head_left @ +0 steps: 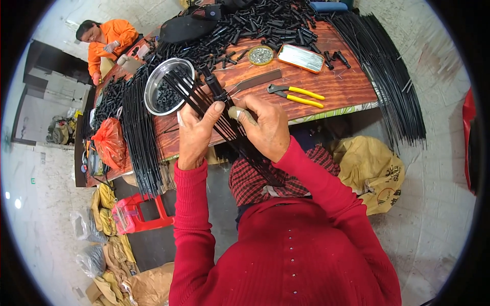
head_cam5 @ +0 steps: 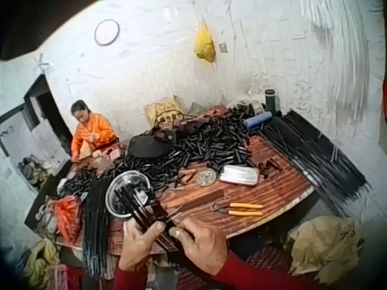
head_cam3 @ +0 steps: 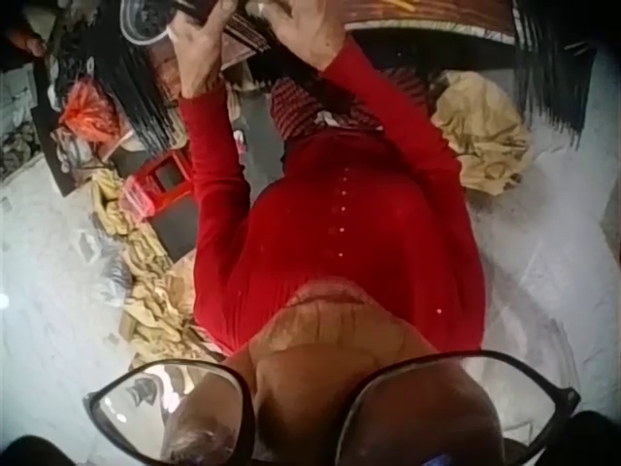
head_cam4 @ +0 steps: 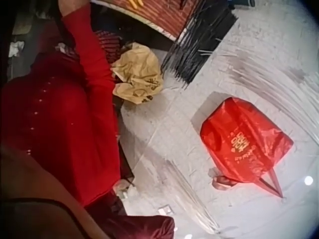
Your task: Assembling black wire racks by threading thin rods through a circular base and securing components.
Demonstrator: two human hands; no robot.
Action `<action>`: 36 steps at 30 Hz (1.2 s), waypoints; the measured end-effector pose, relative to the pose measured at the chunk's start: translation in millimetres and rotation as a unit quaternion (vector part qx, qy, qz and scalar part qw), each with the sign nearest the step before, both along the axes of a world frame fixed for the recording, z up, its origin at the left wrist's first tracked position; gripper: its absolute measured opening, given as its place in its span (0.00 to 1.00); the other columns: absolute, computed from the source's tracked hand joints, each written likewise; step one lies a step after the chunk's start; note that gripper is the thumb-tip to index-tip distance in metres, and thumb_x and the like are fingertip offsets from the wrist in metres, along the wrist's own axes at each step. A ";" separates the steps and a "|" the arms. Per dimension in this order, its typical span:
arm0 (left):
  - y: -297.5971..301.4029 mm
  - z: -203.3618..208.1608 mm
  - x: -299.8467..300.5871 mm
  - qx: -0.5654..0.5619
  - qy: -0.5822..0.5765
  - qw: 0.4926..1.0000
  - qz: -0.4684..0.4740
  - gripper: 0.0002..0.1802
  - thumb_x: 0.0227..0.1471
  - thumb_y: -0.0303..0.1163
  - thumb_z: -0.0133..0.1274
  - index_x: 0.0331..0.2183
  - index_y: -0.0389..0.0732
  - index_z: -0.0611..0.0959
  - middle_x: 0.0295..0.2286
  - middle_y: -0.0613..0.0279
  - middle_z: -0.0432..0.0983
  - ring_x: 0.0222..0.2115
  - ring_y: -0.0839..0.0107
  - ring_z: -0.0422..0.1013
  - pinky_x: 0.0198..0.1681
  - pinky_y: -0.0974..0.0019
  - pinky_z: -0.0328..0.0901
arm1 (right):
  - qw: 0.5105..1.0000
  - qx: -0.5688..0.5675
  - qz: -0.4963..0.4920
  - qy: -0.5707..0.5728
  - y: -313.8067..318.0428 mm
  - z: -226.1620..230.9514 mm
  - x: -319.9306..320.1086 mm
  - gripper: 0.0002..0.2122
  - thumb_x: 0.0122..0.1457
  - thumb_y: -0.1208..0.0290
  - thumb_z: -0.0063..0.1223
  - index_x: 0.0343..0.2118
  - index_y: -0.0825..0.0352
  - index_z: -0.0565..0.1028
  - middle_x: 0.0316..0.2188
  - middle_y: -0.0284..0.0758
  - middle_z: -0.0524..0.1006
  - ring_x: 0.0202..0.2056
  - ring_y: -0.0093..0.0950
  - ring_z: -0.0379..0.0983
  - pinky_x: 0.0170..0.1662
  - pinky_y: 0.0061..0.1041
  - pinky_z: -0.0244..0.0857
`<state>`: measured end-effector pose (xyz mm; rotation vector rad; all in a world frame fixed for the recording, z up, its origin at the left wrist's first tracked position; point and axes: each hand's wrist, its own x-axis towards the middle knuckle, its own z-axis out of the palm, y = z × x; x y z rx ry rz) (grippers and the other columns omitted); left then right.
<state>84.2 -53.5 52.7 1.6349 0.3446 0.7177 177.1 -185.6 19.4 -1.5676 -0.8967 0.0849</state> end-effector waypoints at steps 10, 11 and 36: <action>-0.4 2.9 5.6 -0.091 -0.057 0.994 -0.016 0.22 0.55 0.28 0.62 0.50 0.30 0.78 0.42 0.59 0.79 0.41 0.73 0.74 0.47 0.68 0.69 | 0.996 0.049 -0.021 -0.074 -8.8 15.9 0.8 0.08 0.52 0.82 0.58 0.36 0.68 0.77 0.33 0.41 0.78 0.32 0.44 0.77 0.33 0.35 0.69; 0.4 4.0 6.2 -0.080 -0.048 0.996 -0.013 0.23 0.55 0.29 0.62 0.50 0.30 0.78 0.42 0.59 0.79 0.41 0.73 0.74 0.47 0.68 0.69 | 0.995 0.029 -0.029 -0.087 -9.0 17.6 0.2 0.08 0.52 0.82 0.58 0.36 0.68 0.77 0.32 0.41 0.78 0.32 0.44 0.77 0.33 0.35 0.69; -18.6 20.6 -5.6 -0.040 0.023 0.999 0.008 0.21 0.50 0.22 0.65 0.47 0.30 0.81 0.39 0.60 0.81 0.36 0.75 0.76 0.40 0.71 0.72 | 0.993 0.005 0.077 0.092 -0.3 1.0 9.9 0.05 0.56 0.78 0.59 0.29 0.71 0.73 0.21 0.30 0.72 0.25 0.14 0.65 0.27 0.20 0.61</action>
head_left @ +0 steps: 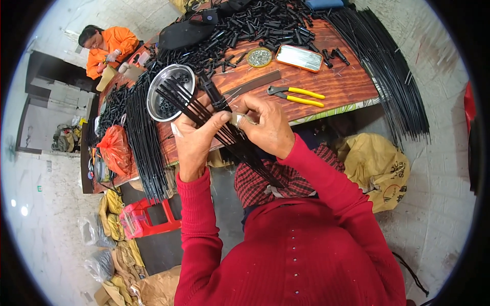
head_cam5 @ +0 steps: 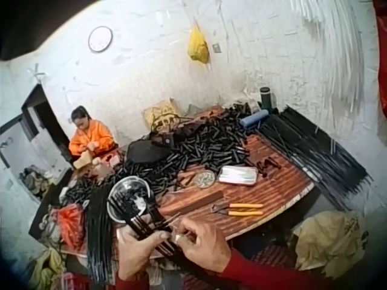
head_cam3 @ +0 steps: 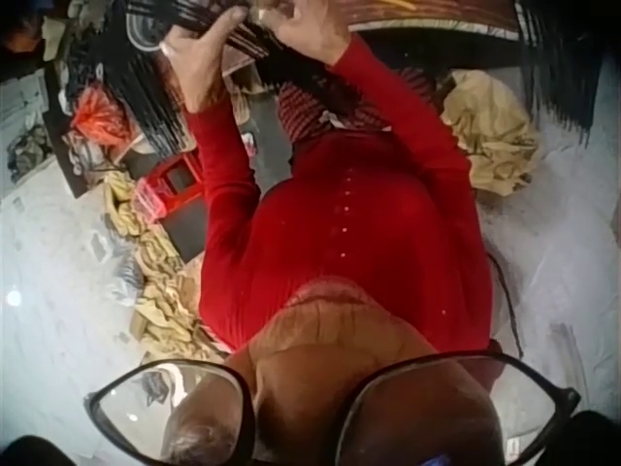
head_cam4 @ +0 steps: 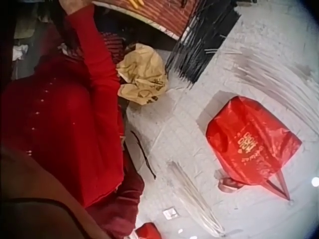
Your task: Assembling black wire racks by threading thin rods through a circular base and securing components.
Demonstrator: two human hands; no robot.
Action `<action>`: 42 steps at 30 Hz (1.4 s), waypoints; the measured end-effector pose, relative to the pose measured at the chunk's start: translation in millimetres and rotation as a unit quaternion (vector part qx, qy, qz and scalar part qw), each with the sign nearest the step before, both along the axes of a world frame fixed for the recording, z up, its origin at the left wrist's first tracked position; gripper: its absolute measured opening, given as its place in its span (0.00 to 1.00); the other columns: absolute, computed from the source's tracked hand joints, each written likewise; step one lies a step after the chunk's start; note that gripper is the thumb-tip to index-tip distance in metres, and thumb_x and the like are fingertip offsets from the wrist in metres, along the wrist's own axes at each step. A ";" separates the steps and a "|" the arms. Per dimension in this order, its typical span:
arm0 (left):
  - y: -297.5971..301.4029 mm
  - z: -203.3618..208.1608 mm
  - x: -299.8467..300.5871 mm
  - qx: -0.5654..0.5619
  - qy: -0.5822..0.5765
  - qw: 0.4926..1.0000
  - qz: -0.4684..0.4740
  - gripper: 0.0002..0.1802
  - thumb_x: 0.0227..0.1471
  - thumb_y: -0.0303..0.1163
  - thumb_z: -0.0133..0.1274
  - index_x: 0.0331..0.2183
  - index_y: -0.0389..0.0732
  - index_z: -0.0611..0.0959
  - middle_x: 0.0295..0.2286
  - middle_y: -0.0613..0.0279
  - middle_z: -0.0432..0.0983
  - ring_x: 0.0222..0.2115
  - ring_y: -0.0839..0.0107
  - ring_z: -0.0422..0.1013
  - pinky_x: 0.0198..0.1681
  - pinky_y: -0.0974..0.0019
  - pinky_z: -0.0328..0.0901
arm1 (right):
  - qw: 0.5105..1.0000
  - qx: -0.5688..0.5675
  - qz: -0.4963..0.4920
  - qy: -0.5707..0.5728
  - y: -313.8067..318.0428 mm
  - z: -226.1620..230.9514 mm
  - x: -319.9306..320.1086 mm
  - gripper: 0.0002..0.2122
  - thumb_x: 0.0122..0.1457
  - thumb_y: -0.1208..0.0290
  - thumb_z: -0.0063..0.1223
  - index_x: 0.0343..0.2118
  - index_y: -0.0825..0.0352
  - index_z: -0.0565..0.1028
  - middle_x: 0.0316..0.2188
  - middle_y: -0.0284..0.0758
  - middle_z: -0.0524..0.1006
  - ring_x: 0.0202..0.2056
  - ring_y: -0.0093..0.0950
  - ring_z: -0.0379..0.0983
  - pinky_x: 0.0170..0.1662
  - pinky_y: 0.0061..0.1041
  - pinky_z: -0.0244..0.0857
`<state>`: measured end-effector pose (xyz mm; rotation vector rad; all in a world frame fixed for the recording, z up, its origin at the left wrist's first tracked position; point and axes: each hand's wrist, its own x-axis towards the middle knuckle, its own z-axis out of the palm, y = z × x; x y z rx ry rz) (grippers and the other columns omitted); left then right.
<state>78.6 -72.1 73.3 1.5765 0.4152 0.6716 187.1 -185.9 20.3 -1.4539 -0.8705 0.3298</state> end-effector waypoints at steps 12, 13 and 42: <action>17.6 -8.1 0.8 0.008 0.004 1.000 -0.028 0.23 0.50 0.25 0.65 0.48 0.29 0.80 0.38 0.57 0.82 0.35 0.72 0.77 0.43 0.68 0.72 | 1.000 -0.002 0.012 -0.002 -2.7 4.5 3.1 0.06 0.55 0.75 0.60 0.28 0.71 0.74 0.22 0.34 0.74 0.24 0.23 0.71 0.29 0.26 0.64; 18.6 -8.9 1.9 0.006 -0.009 0.999 -0.038 0.24 0.50 0.26 0.65 0.48 0.29 0.80 0.38 0.56 0.81 0.36 0.71 0.77 0.44 0.67 0.72 | 1.000 -0.002 0.011 -0.001 -3.5 5.6 1.0 0.06 0.55 0.75 0.60 0.28 0.71 0.74 0.22 0.34 0.74 0.24 0.23 0.71 0.29 0.26 0.64; 31.5 -22.9 9.4 -0.013 0.004 0.998 -0.061 0.26 0.45 0.22 0.68 0.48 0.30 0.81 0.38 0.59 0.82 0.36 0.73 0.78 0.44 0.70 0.72 | 0.991 -0.006 -0.113 -0.072 5.9 -10.1 -10.7 0.06 0.53 0.77 0.58 0.33 0.68 0.72 0.25 0.44 0.77 0.30 0.47 0.76 0.32 0.40 0.66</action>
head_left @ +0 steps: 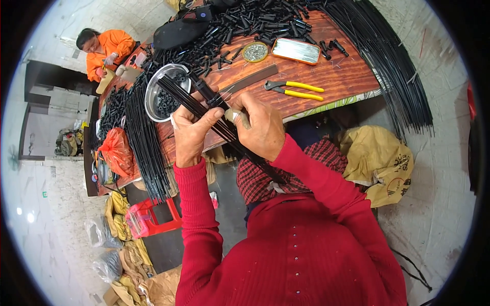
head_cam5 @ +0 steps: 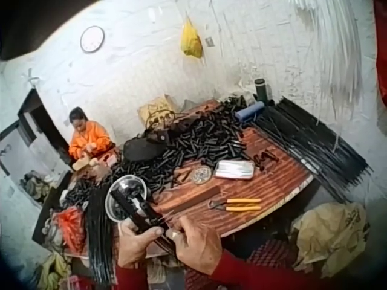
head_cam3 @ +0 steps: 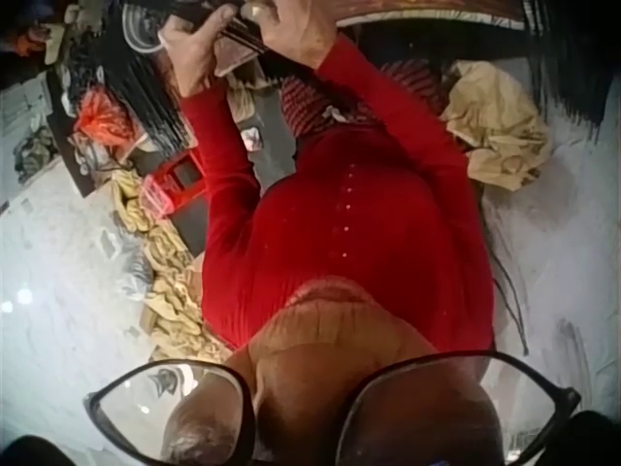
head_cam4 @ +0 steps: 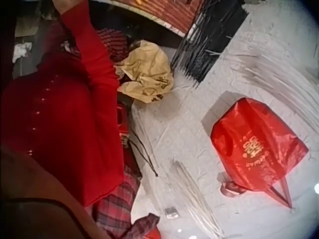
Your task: Assembling black wire racks by threading thin rods through a circular base and securing components.
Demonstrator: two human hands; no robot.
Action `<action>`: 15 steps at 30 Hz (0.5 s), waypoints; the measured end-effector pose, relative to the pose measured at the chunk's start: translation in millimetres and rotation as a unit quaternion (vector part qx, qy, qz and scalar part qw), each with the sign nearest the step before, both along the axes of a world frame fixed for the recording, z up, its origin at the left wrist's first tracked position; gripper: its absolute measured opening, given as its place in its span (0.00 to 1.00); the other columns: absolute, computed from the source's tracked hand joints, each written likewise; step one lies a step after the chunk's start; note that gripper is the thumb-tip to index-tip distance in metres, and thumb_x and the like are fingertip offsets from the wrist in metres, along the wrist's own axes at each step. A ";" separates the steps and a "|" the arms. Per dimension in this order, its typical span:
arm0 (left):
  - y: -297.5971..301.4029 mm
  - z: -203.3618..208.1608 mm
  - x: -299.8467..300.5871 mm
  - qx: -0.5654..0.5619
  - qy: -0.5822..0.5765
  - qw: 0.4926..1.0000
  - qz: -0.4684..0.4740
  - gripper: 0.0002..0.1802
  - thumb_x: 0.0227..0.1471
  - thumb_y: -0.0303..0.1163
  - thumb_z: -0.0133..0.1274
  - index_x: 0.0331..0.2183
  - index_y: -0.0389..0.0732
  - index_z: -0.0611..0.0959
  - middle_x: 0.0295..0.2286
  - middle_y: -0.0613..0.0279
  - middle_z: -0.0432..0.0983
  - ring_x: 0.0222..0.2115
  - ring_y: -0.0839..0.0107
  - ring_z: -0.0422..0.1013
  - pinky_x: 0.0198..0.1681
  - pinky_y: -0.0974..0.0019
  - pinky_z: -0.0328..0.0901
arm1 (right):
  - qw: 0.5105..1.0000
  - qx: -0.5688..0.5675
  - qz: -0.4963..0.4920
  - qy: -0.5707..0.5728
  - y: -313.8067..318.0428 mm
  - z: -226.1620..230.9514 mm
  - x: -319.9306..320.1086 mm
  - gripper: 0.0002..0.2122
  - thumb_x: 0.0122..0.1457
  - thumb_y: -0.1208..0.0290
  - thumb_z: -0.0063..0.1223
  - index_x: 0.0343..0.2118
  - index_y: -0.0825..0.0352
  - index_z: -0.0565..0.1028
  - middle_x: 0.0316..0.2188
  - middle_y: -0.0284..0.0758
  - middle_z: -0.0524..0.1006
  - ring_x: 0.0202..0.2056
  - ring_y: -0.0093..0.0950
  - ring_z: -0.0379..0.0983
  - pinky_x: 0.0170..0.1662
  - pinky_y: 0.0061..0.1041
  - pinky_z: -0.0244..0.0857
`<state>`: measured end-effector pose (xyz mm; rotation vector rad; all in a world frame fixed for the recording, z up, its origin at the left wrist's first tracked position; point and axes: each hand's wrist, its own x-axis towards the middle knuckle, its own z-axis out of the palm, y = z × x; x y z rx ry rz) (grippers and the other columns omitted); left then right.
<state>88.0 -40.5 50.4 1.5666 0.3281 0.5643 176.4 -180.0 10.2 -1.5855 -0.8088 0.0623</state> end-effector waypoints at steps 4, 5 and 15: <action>-7.4 2.9 1.6 0.024 0.020 0.999 0.037 0.23 0.46 0.19 0.65 0.47 0.30 0.81 0.37 0.61 0.81 0.35 0.76 0.77 0.43 0.71 0.72 | 1.000 -0.024 0.014 0.010 -1.1 5.1 5.3 0.07 0.53 0.76 0.60 0.32 0.68 0.72 0.25 0.45 0.77 0.29 0.47 0.76 0.31 0.40 0.66; -8.5 2.3 1.7 0.025 0.020 0.999 0.038 0.23 0.46 0.19 0.65 0.47 0.30 0.81 0.37 0.61 0.81 0.35 0.76 0.77 0.43 0.71 0.72 | 0.999 -0.026 0.023 0.006 -0.7 5.9 6.1 0.07 0.53 0.76 0.60 0.31 0.68 0.72 0.25 0.45 0.77 0.29 0.47 0.76 0.30 0.40 0.66; -2.7 -4.4 1.4 -0.056 -0.036 0.998 0.003 0.22 0.46 0.25 0.68 0.44 0.31 0.80 0.37 0.59 0.81 0.35 0.72 0.77 0.44 0.68 0.71 | 0.997 0.071 0.018 -0.015 -8.9 7.3 -0.9 0.10 0.51 0.83 0.61 0.37 0.68 0.77 0.27 0.40 0.78 0.29 0.37 0.79 0.31 0.30 0.69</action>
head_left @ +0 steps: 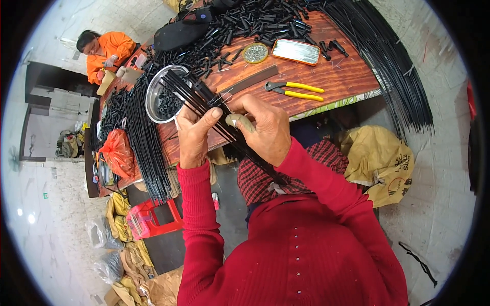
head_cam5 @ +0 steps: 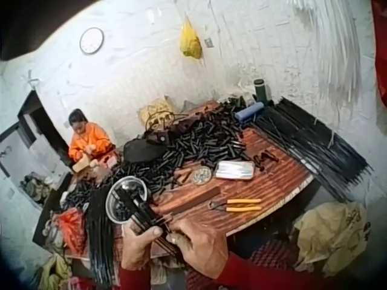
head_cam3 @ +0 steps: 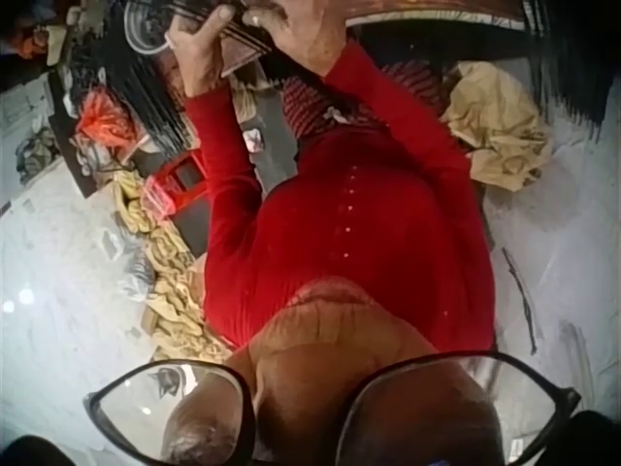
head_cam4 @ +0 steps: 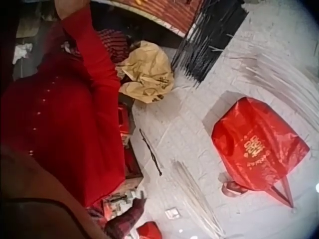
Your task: Assembling black wire racks by threading thin rods through a circular base and securing components.
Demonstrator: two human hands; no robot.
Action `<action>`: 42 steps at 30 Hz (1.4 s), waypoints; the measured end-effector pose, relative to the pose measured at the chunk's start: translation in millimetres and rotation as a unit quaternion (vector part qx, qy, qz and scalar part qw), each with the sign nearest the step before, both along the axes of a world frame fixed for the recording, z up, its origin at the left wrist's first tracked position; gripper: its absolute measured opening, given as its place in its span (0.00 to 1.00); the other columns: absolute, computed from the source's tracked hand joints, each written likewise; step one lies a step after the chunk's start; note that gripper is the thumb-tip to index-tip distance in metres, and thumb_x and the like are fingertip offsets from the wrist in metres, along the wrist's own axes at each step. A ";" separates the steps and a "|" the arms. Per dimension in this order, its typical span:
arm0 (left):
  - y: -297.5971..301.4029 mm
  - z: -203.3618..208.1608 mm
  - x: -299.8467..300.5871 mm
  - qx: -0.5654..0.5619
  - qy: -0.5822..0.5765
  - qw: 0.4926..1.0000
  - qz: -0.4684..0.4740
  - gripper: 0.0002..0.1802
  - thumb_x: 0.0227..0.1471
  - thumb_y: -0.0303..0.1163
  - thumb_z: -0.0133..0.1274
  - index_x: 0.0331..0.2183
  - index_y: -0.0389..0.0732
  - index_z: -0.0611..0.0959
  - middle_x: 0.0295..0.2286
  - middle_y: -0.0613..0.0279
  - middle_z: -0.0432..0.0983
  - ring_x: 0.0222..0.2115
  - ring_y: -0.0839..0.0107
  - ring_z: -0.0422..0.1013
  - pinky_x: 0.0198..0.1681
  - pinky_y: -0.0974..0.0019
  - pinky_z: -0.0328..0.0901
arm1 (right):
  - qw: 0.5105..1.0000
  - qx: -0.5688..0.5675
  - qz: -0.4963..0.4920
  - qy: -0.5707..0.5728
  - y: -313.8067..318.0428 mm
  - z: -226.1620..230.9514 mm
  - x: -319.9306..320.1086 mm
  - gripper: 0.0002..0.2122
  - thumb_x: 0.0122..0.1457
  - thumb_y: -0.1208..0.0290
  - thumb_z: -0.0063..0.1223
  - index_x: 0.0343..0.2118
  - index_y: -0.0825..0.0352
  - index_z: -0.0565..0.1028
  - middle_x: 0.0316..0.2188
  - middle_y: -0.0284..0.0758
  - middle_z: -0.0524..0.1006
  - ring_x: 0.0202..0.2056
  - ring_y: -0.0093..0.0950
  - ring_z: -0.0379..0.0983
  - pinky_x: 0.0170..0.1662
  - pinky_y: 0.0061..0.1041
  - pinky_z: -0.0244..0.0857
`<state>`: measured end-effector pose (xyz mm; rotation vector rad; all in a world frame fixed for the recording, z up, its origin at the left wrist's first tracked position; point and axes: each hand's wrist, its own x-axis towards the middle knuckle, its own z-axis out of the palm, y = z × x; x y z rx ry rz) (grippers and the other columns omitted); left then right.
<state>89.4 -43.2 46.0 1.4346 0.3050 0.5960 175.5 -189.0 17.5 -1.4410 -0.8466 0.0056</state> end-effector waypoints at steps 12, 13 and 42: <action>-2.3 1.5 4.6 0.057 0.014 0.998 0.007 0.26 0.49 0.30 0.67 0.48 0.29 0.79 0.39 0.60 0.79 0.39 0.74 0.74 0.46 0.68 0.69 | 0.998 -0.051 -0.004 -0.024 -5.1 5.1 10.4 0.09 0.51 0.83 0.59 0.35 0.66 0.77 0.30 0.38 0.80 0.29 0.37 0.79 0.32 0.30 0.70; -2.3 1.4 4.1 0.058 0.015 0.998 0.007 0.26 0.49 0.30 0.67 0.48 0.29 0.79 0.39 0.60 0.79 0.39 0.74 0.74 0.46 0.68 0.69 | 0.998 -0.050 -0.004 -0.023 -4.3 4.2 9.9 0.09 0.51 0.83 0.59 0.35 0.66 0.77 0.30 0.38 0.80 0.29 0.37 0.79 0.32 0.30 0.70; -37.3 25.9 17.0 0.132 0.082 0.984 0.089 0.17 0.49 0.20 0.60 0.43 0.31 0.81 0.32 0.60 0.82 0.31 0.76 0.77 0.35 0.73 0.72 | 0.933 -0.117 0.203 0.273 -0.9 -5.4 42.3 0.08 0.56 0.77 0.63 0.35 0.73 0.76 0.28 0.33 0.80 0.30 0.18 0.76 0.32 0.20 0.71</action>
